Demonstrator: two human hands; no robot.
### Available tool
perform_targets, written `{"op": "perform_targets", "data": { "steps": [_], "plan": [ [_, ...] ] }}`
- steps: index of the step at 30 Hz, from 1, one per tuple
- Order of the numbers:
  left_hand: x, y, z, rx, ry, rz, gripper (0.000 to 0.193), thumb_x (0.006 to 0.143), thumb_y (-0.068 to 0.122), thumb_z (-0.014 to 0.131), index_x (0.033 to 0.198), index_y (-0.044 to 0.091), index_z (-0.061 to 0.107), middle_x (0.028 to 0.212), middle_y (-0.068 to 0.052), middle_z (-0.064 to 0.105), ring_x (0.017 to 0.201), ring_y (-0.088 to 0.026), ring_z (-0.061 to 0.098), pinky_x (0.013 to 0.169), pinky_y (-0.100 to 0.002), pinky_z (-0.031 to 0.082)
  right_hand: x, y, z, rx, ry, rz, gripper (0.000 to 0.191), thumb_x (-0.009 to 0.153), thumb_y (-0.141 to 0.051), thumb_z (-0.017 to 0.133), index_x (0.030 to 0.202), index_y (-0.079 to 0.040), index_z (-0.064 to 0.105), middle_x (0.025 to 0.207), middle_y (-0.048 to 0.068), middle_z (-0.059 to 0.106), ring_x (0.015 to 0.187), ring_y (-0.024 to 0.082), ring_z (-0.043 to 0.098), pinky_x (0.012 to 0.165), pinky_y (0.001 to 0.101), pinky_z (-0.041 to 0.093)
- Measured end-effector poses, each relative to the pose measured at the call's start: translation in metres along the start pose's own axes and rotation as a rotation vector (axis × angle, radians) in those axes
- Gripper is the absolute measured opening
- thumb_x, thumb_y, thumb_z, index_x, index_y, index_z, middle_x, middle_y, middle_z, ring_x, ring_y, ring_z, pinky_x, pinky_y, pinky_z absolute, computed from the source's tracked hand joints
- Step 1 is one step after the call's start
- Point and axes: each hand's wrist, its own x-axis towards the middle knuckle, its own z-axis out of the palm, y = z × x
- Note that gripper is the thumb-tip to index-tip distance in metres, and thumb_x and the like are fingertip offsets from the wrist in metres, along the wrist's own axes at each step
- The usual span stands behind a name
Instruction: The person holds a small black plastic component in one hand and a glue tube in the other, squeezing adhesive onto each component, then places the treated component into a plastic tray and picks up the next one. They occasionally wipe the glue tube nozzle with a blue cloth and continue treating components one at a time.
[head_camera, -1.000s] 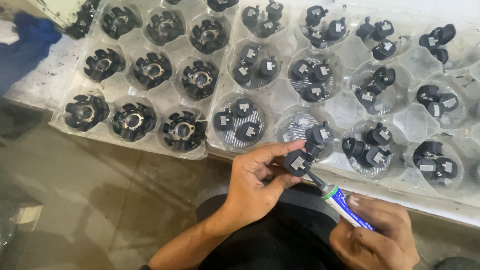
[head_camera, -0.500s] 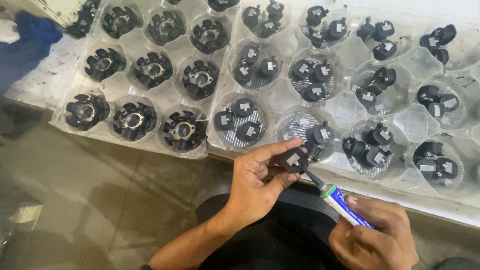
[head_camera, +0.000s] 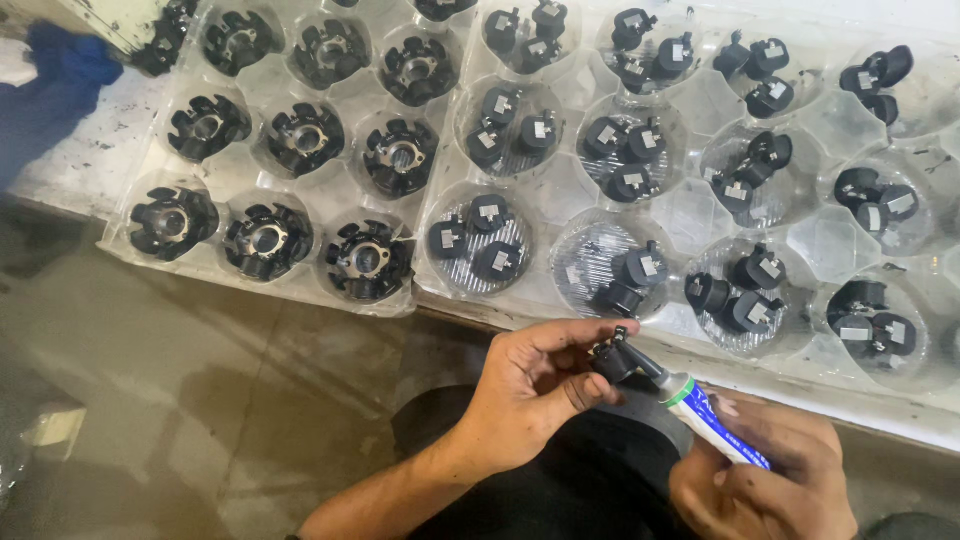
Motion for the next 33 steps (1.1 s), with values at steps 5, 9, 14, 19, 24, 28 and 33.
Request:
{"op": "perform_targets", "data": {
  "steps": [5,9,14,19,24,28,33],
  "plan": [
    [-0.002,-0.008,-0.005,-0.055,-0.012,0.017,0.042,0.103,0.004,0.068,0.144,-0.002,0.059,0.143,-0.011,0.065,0.097,-0.012,0.067,0.097,-0.037,0.063,0.008,-0.003,-0.004,0.038,-0.084,-0.040,0.039,0.059,-0.001,0.087,0.057,-0.015,0.050,0.106,0.016,0.068,0.104,0.031,0.070,0.086,0.0362,0.057],
    [-0.003,-0.013,-0.008,-0.154,-0.012,-0.005,0.042,0.103,0.007,0.069,0.143,0.000,0.059,0.146,-0.013,0.064,0.096,-0.014,0.068,0.095,-0.039,0.063,0.016,-0.006,-0.003,0.057,-0.060,-0.099,0.036,0.059,0.002,0.084,0.057,-0.013,0.051,0.104,0.016,0.067,0.103,0.030,0.070,0.087,0.0377,0.058],
    [-0.003,-0.011,-0.007,-0.242,-0.015,-0.035,0.041,0.102,0.012,0.071,0.141,0.000,0.061,0.139,-0.013,0.067,0.093,-0.014,0.068,0.093,-0.040,0.064,0.027,-0.015,-0.007,-0.063,-0.176,-0.107,0.038,0.055,0.005,0.081,0.050,-0.014,0.049,0.100,0.018,0.069,0.096,0.034,0.072,0.082,0.0414,0.059],
    [0.003,0.005,0.000,-0.069,-0.063,-0.028,0.042,0.101,0.005,0.075,0.141,-0.001,0.063,0.116,-0.007,0.066,0.099,-0.013,0.066,0.094,-0.032,0.059,0.024,-0.019,-0.011,0.085,-0.002,0.015,0.037,0.068,0.008,0.079,0.071,-0.010,0.047,0.097,0.014,0.068,0.093,0.030,0.074,0.080,0.0371,0.060],
    [0.031,0.044,0.008,0.696,0.051,0.216,0.043,0.089,0.004,0.081,0.130,0.010,0.069,0.117,-0.003,0.075,0.104,-0.013,0.075,0.094,-0.029,0.063,0.010,-0.018,-0.012,0.139,0.193,0.074,0.045,0.081,0.012,0.081,0.092,-0.009,0.043,0.103,0.014,0.067,0.094,0.029,0.073,0.081,0.0337,0.061],
    [0.062,0.076,0.010,1.282,-0.066,0.159,0.042,0.077,0.011,0.081,0.118,0.015,0.071,0.104,-0.005,0.075,0.090,-0.019,0.077,0.080,-0.032,0.062,-0.003,-0.016,-0.016,0.171,0.275,0.095,0.047,0.089,0.016,0.080,0.099,-0.010,0.043,0.103,0.017,0.066,0.096,0.031,0.074,0.085,0.0340,0.063],
    [0.084,0.063,0.020,1.815,-0.116,0.360,0.029,0.066,0.016,0.081,0.092,0.012,0.072,0.092,-0.013,0.067,0.084,-0.035,0.069,0.069,-0.048,0.054,-0.016,-0.015,-0.021,0.234,0.294,0.141,0.043,0.097,0.015,0.080,0.099,-0.009,0.044,0.108,0.018,0.067,0.098,0.027,0.071,0.089,0.0315,0.064]
  ]
}}
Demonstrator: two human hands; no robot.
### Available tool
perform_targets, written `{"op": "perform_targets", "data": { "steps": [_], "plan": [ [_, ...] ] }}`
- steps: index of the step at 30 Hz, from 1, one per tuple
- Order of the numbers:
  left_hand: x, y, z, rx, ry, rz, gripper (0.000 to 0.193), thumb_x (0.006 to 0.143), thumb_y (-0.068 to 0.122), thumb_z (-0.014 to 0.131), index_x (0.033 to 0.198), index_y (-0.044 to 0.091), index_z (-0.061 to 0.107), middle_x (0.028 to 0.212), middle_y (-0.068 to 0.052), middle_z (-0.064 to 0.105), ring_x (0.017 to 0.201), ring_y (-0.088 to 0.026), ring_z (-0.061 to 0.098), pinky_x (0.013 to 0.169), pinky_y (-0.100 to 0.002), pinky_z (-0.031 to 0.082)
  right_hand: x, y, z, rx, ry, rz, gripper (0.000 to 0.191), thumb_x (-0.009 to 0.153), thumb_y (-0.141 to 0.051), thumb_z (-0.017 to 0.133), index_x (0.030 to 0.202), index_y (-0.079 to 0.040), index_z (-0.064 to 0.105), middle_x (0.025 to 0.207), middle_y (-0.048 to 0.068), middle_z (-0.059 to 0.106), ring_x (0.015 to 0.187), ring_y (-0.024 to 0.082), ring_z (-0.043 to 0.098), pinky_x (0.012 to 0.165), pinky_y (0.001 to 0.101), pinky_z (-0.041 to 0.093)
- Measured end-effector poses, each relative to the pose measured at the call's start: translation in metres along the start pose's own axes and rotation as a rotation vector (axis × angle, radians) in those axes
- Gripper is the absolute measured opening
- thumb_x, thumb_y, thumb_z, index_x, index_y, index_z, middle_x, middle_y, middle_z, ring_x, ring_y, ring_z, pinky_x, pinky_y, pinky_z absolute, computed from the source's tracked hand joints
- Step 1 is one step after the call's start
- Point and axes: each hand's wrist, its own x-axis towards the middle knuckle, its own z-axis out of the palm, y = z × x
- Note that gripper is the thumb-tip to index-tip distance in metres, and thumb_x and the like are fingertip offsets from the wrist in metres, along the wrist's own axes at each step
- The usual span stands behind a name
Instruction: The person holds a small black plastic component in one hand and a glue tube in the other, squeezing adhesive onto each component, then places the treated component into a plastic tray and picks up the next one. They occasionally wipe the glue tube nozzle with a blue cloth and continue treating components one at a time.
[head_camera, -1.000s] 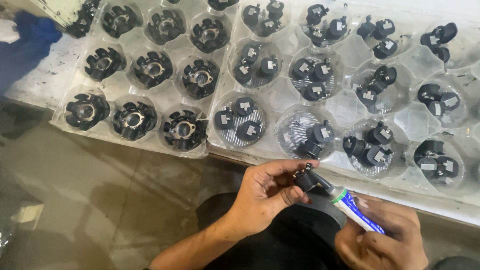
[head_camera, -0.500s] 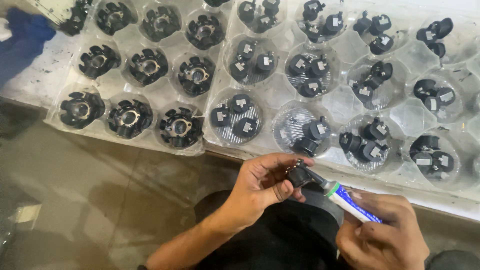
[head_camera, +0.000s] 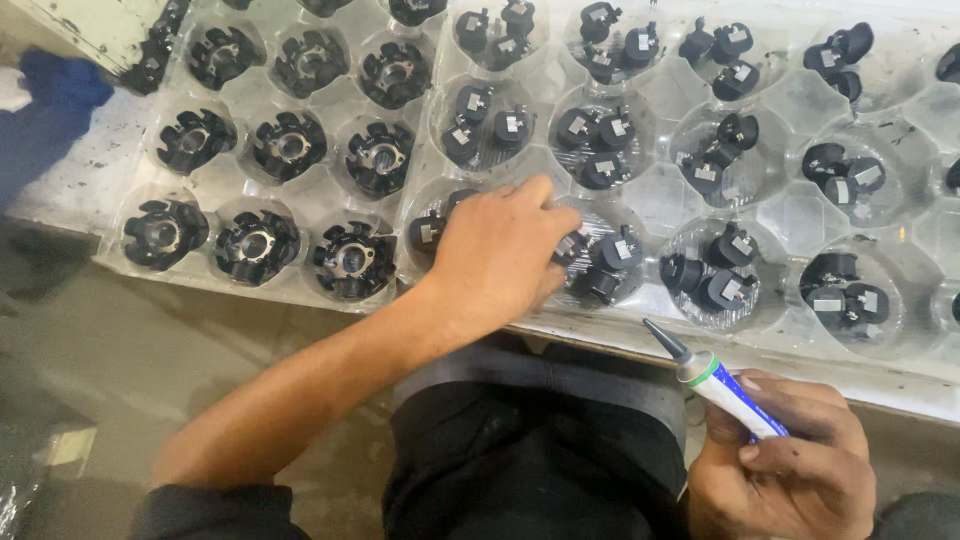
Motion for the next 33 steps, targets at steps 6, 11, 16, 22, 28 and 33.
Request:
{"op": "perform_targets", "data": {
  "steps": [6,11,16,22,28,33],
  "plan": [
    [0.013,0.011,0.009,0.136,-0.023,-0.061,0.032,0.066,0.012,0.078,0.097,0.011,0.070,0.090,-0.013,0.068,0.085,-0.034,0.070,0.070,-0.048,0.055,0.002,0.012,-0.007,0.008,0.054,0.007,0.045,0.095,0.016,0.081,0.096,-0.008,0.043,0.105,0.019,0.065,0.098,0.027,0.072,0.088,0.0310,0.062],
    [0.018,0.036,0.009,-0.181,-0.135,-0.186,0.019,0.084,0.022,0.078,0.097,0.012,0.069,0.083,-0.008,0.073,0.082,-0.033,0.071,0.071,-0.049,0.053,0.003,0.017,-0.004,-0.036,0.115,0.026,0.044,0.097,0.015,0.080,0.097,-0.008,0.042,0.103,0.018,0.064,0.098,0.026,0.070,0.087,0.0281,0.058],
    [0.043,0.035,0.012,-0.245,-0.291,-0.158,0.033,0.069,0.028,0.086,0.090,0.011,0.067,0.083,-0.005,0.074,0.085,-0.032,0.071,0.073,-0.050,0.054,0.008,0.036,-0.002,-0.076,0.274,-0.091,0.040,0.100,0.017,0.077,0.101,-0.004,0.042,0.103,0.018,0.065,0.096,0.029,0.073,0.086,0.0264,0.062],
    [0.065,0.025,-0.002,-0.166,-0.421,-0.165,0.047,0.055,0.024,0.088,0.094,0.011,0.066,0.089,-0.009,0.073,0.088,-0.033,0.070,0.075,-0.048,0.055,0.000,0.066,-0.020,-0.160,0.210,-0.088,0.035,0.093,0.003,0.074,0.098,0.003,0.039,0.098,0.020,0.066,0.086,0.028,0.072,0.069,0.0224,0.060],
    [0.032,0.018,-0.040,-0.563,-0.222,-0.283,0.036,0.082,0.018,0.072,0.117,0.012,0.069,0.092,-0.006,0.077,0.082,-0.022,0.075,0.077,-0.035,0.058,-0.010,0.063,-0.011,-0.373,0.081,0.026,0.033,0.106,-0.008,0.074,0.107,0.003,0.043,0.103,0.011,0.063,0.094,0.021,0.070,0.085,0.0213,0.056],
    [0.003,-0.004,-0.025,-1.391,-0.061,-0.355,0.028,0.096,-0.002,0.070,0.123,0.004,0.070,0.110,-0.007,0.068,0.095,-0.012,0.063,0.086,-0.025,0.054,0.001,0.100,-0.005,-0.265,0.001,0.155,0.025,0.095,-0.003,0.071,0.097,0.004,0.046,0.104,0.019,0.065,0.097,0.028,0.072,0.083,0.0308,0.055]
  ]
}}
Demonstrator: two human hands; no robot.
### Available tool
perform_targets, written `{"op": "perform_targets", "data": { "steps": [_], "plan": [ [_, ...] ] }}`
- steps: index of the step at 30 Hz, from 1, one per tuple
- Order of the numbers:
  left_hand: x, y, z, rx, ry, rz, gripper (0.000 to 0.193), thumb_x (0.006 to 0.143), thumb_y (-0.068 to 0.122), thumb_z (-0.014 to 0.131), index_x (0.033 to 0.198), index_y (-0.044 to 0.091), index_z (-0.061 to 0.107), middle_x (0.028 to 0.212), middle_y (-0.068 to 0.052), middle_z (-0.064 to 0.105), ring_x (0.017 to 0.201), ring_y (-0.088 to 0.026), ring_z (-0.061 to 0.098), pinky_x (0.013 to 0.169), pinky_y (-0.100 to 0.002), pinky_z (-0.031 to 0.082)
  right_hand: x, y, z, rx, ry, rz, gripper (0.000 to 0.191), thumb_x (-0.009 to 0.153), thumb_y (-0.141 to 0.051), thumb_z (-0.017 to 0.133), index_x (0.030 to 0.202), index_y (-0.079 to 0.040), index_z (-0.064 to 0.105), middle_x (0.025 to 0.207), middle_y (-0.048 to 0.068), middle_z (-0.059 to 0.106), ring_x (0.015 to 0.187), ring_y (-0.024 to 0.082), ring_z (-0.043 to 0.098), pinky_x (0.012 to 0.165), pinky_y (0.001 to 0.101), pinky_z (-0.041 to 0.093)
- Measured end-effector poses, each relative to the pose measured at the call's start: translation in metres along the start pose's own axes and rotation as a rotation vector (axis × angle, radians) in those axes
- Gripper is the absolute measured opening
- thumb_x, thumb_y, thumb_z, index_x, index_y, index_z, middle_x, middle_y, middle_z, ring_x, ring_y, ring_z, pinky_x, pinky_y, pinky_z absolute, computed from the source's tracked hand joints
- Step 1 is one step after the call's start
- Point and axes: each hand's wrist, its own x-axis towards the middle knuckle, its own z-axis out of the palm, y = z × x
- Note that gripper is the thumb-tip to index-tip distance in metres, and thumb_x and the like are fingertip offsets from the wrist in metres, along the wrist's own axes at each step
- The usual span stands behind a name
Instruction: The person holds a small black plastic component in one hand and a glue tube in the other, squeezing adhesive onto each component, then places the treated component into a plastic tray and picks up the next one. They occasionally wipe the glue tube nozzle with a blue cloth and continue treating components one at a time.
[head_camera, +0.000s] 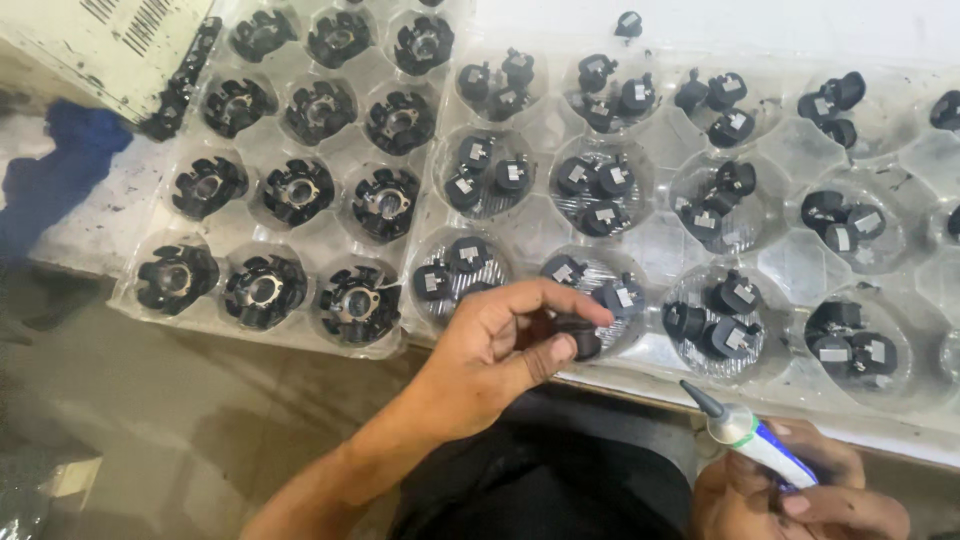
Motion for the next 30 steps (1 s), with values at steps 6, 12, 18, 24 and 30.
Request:
{"op": "perform_targets", "data": {
  "steps": [6,12,18,24,30],
  "plan": [
    [-0.012,-0.049,-0.008,-0.539,0.142,0.090,0.033,0.089,-0.014,0.072,0.117,0.001,0.064,0.127,-0.011,0.069,0.108,-0.016,0.066,0.094,-0.030,0.057,0.002,0.082,-0.021,0.685,-0.567,0.205,0.032,0.084,0.006,0.060,0.114,-0.003,0.058,0.134,0.025,0.061,0.118,0.032,0.067,0.111,0.0439,0.055],
    [-0.023,-0.053,0.003,-0.592,0.102,0.189,0.045,0.085,-0.022,0.073,0.117,0.006,0.056,0.121,-0.012,0.067,0.120,-0.025,0.072,0.093,-0.034,0.064,0.021,0.042,-0.027,0.333,-0.674,-0.255,0.025,0.081,-0.005,0.066,0.106,-0.009,0.065,0.123,0.021,0.068,0.116,0.034,0.070,0.103,0.0455,0.057],
    [-0.030,-0.047,0.009,-0.147,0.253,0.190,0.045,0.082,-0.023,0.075,0.121,-0.003,0.066,0.107,-0.016,0.072,0.095,-0.024,0.077,0.081,-0.032,0.067,0.028,-0.056,0.011,0.279,-0.287,-0.308,0.035,0.077,-0.006,0.078,0.094,-0.016,0.050,0.111,0.015,0.071,0.108,0.029,0.074,0.092,0.0356,0.061],
    [-0.036,-0.046,0.010,-0.007,0.283,0.359,0.046,0.085,-0.021,0.076,0.125,0.001,0.071,0.130,-0.011,0.065,0.112,-0.018,0.072,0.092,-0.030,0.067,0.022,-0.092,0.027,0.237,-0.149,-0.263,0.050,0.065,0.002,0.084,0.088,-0.017,0.044,0.103,0.015,0.070,0.101,0.031,0.073,0.090,0.0368,0.062],
    [-0.038,-0.047,0.013,-0.010,0.294,0.280,0.048,0.086,-0.019,0.076,0.129,0.001,0.070,0.126,-0.011,0.067,0.106,-0.017,0.074,0.091,-0.028,0.065,0.034,-0.101,0.029,0.251,-0.196,-0.331,0.043,0.063,-0.001,0.086,0.083,-0.013,0.050,0.107,0.016,0.070,0.102,0.032,0.072,0.091,0.0422,0.062]
  ]
}}
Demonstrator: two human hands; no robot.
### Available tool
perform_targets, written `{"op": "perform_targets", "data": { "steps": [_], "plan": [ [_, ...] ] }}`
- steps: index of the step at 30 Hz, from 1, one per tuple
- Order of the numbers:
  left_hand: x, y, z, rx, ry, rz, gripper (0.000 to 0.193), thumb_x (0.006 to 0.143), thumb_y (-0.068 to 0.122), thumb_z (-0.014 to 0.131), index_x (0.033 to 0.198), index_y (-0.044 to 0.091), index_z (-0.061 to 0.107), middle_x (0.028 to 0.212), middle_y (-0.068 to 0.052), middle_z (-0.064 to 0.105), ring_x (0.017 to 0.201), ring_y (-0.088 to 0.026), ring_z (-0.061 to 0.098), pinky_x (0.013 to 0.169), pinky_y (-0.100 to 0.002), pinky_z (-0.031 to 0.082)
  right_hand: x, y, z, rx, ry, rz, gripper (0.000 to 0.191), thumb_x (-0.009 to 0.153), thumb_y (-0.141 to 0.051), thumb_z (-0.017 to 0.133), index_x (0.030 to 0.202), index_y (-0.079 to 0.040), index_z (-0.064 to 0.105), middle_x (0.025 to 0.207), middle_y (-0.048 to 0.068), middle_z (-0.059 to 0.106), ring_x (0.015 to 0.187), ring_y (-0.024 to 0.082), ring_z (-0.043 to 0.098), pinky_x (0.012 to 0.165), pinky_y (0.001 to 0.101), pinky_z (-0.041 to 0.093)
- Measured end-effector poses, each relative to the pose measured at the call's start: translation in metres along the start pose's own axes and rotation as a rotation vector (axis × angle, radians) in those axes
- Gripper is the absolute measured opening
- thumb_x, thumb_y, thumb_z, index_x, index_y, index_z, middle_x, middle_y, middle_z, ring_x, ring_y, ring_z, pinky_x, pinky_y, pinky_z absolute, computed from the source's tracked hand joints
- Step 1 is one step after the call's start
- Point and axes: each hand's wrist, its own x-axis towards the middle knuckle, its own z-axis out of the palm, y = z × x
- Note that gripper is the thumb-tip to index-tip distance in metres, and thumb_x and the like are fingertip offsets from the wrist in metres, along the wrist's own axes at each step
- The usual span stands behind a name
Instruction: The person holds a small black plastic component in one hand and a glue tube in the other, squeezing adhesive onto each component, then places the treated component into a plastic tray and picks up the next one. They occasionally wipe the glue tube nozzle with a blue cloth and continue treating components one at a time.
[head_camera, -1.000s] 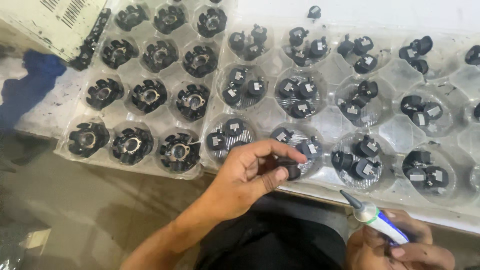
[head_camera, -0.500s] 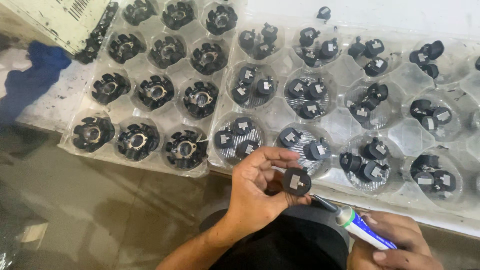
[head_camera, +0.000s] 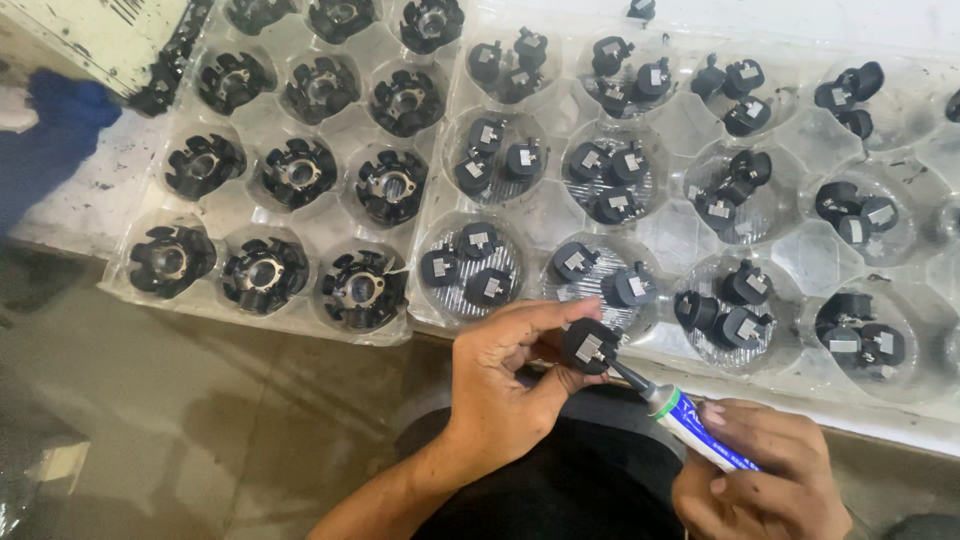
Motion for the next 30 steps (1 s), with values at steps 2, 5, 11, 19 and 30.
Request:
{"op": "perform_targets", "data": {
  "steps": [2,5,11,19,30],
  "plan": [
    [0.000,-0.001,0.000,0.006,-0.013,-0.005,0.048,0.086,-0.020,0.075,0.129,0.001,0.069,0.124,-0.010,0.067,0.106,-0.017,0.074,0.092,-0.029,0.065,0.005,0.004,-0.011,0.026,-0.190,-0.101,0.048,0.053,-0.012,0.091,0.083,-0.013,0.053,0.111,0.019,0.067,0.106,0.035,0.069,0.095,0.0457,0.060],
    [0.002,-0.003,0.000,-0.024,-0.032,-0.027,0.049,0.086,-0.021,0.073,0.130,0.000,0.068,0.122,-0.010,0.066,0.105,-0.017,0.074,0.092,-0.029,0.067,0.002,0.011,-0.018,0.002,-0.169,-0.067,0.046,0.059,-0.009,0.091,0.083,-0.014,0.052,0.114,0.018,0.068,0.109,0.034,0.070,0.097,0.0458,0.061],
    [0.006,-0.009,0.000,-0.076,-0.048,-0.073,0.053,0.084,-0.024,0.072,0.131,0.000,0.067,0.121,-0.009,0.064,0.104,-0.016,0.072,0.092,-0.029,0.066,-0.001,0.019,-0.024,-0.029,-0.216,-0.083,0.041,0.062,-0.011,0.090,0.082,-0.012,0.054,0.112,0.018,0.068,0.109,0.035,0.070,0.096,0.0456,0.060],
    [0.007,-0.012,0.001,-0.062,-0.047,-0.069,0.051,0.086,-0.022,0.072,0.132,0.000,0.067,0.123,-0.009,0.064,0.106,-0.016,0.072,0.093,-0.029,0.066,-0.001,0.015,-0.016,-0.104,-0.176,-0.071,0.039,0.063,-0.004,0.087,0.077,-0.015,0.052,0.107,0.017,0.068,0.102,0.034,0.072,0.090,0.0440,0.061],
    [0.003,-0.026,-0.004,-0.139,-0.032,-0.082,0.052,0.088,-0.016,0.077,0.136,0.001,0.066,0.123,-0.009,0.069,0.108,-0.013,0.070,0.097,-0.028,0.062,-0.005,0.018,-0.012,-0.115,-0.150,-0.072,0.039,0.065,0.002,0.084,0.078,-0.014,0.051,0.106,0.016,0.069,0.099,0.033,0.073,0.088,0.0419,0.062]
  ]
}}
